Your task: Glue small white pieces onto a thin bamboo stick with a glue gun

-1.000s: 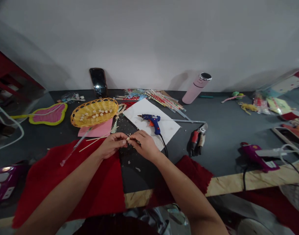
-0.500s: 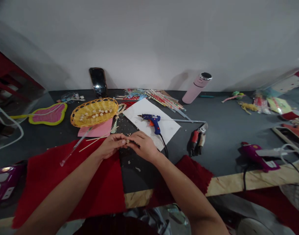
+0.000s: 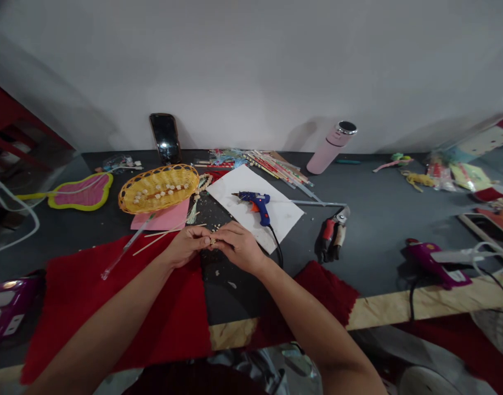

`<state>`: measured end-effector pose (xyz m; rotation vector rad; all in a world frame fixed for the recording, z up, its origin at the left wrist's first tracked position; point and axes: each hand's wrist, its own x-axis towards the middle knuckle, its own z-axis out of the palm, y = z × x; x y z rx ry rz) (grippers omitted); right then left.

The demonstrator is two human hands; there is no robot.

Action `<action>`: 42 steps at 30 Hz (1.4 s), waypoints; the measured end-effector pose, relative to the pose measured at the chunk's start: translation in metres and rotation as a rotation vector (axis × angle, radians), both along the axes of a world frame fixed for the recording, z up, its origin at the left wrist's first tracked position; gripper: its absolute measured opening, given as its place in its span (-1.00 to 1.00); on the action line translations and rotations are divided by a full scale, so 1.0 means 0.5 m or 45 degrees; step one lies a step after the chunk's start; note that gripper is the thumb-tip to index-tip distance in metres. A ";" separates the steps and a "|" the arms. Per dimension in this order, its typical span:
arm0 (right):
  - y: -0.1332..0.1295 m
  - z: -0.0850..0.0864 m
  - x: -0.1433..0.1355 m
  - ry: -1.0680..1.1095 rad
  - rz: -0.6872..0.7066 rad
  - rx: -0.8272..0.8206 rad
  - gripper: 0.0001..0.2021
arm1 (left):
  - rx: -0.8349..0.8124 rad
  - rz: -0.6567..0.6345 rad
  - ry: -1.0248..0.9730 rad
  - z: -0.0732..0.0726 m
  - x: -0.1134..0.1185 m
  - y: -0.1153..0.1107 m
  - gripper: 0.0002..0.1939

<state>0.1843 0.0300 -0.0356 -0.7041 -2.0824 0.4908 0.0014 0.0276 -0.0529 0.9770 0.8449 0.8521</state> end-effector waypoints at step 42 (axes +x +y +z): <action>0.000 -0.005 0.019 -0.125 -0.110 -0.024 -0.77 | -0.157 0.079 -0.165 0.004 0.012 -0.002 -0.75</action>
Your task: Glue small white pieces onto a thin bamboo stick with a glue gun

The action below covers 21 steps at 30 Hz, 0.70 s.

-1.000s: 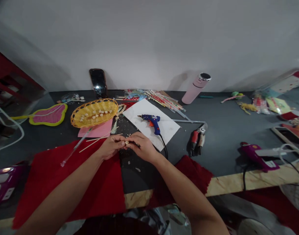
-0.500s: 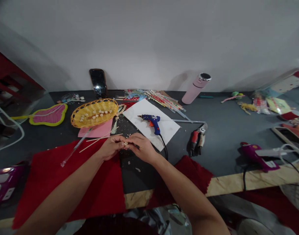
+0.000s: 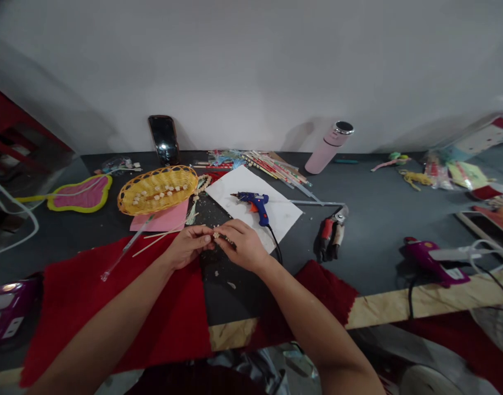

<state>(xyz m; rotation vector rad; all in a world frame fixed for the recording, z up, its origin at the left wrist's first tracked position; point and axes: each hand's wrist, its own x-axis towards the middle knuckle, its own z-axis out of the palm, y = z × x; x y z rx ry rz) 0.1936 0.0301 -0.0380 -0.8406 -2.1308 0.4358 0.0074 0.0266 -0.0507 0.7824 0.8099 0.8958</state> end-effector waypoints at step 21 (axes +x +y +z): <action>0.002 -0.004 -0.006 0.044 0.057 0.016 -0.81 | -0.002 -0.038 0.028 0.003 -0.002 -0.002 -0.76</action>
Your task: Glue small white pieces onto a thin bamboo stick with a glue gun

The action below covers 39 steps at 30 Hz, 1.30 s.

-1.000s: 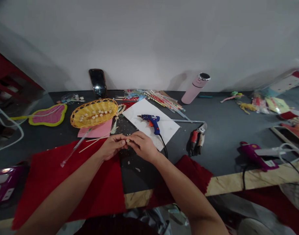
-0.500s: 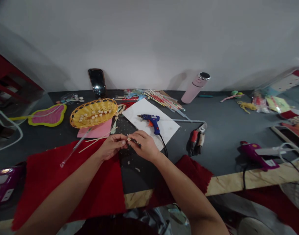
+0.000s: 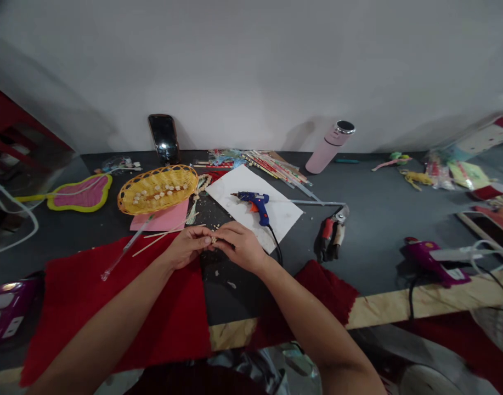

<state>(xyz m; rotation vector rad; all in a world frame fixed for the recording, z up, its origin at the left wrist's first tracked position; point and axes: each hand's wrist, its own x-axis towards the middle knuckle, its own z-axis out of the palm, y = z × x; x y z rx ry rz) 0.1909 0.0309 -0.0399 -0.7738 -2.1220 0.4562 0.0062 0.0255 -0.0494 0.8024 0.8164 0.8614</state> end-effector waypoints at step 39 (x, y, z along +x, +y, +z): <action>-0.003 0.006 -0.006 -0.052 -0.100 0.055 -0.83 | 0.001 0.023 -0.067 -0.001 0.003 0.000 -0.78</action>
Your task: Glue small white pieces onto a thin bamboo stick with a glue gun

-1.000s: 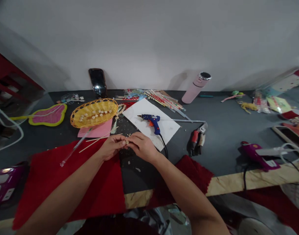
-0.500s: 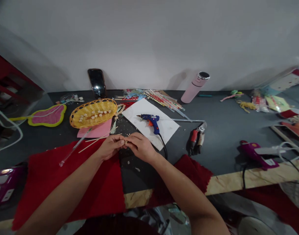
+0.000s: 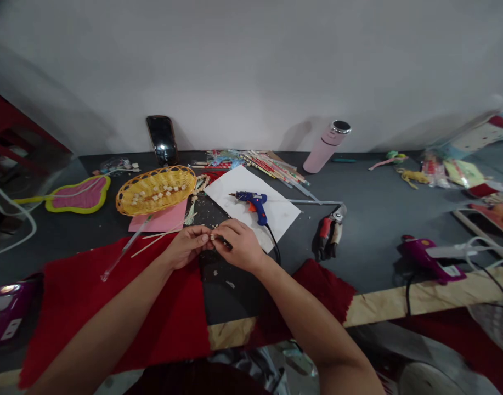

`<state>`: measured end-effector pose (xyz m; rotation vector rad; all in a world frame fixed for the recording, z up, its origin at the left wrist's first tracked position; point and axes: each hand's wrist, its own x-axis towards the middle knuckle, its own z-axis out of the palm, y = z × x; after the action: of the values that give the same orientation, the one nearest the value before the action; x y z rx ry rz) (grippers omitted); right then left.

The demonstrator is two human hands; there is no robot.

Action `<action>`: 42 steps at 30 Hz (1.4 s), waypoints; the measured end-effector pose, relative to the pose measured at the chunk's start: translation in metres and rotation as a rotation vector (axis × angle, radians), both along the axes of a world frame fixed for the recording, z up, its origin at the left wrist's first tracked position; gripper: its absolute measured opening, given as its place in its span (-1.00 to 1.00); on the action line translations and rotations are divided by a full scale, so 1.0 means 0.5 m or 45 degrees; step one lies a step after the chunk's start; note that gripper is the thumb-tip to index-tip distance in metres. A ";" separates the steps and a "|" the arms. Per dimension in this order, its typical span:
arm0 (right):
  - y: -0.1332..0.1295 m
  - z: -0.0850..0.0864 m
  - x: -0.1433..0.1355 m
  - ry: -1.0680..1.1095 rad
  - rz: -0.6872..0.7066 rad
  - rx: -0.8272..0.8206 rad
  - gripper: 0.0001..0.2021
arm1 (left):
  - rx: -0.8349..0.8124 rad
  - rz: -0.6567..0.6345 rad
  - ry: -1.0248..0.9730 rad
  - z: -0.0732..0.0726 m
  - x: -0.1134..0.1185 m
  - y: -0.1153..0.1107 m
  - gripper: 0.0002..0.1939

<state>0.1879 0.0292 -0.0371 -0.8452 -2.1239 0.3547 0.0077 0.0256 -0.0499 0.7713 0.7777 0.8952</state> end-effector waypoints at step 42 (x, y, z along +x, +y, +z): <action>-0.002 -0.009 -0.004 0.053 0.051 -0.069 -0.82 | 0.084 -0.033 0.125 0.001 -0.005 -0.002 -0.79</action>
<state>0.1858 0.0280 -0.0416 -0.8197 -2.1030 0.4486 0.0053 0.0247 -0.0496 0.8863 0.8258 0.8684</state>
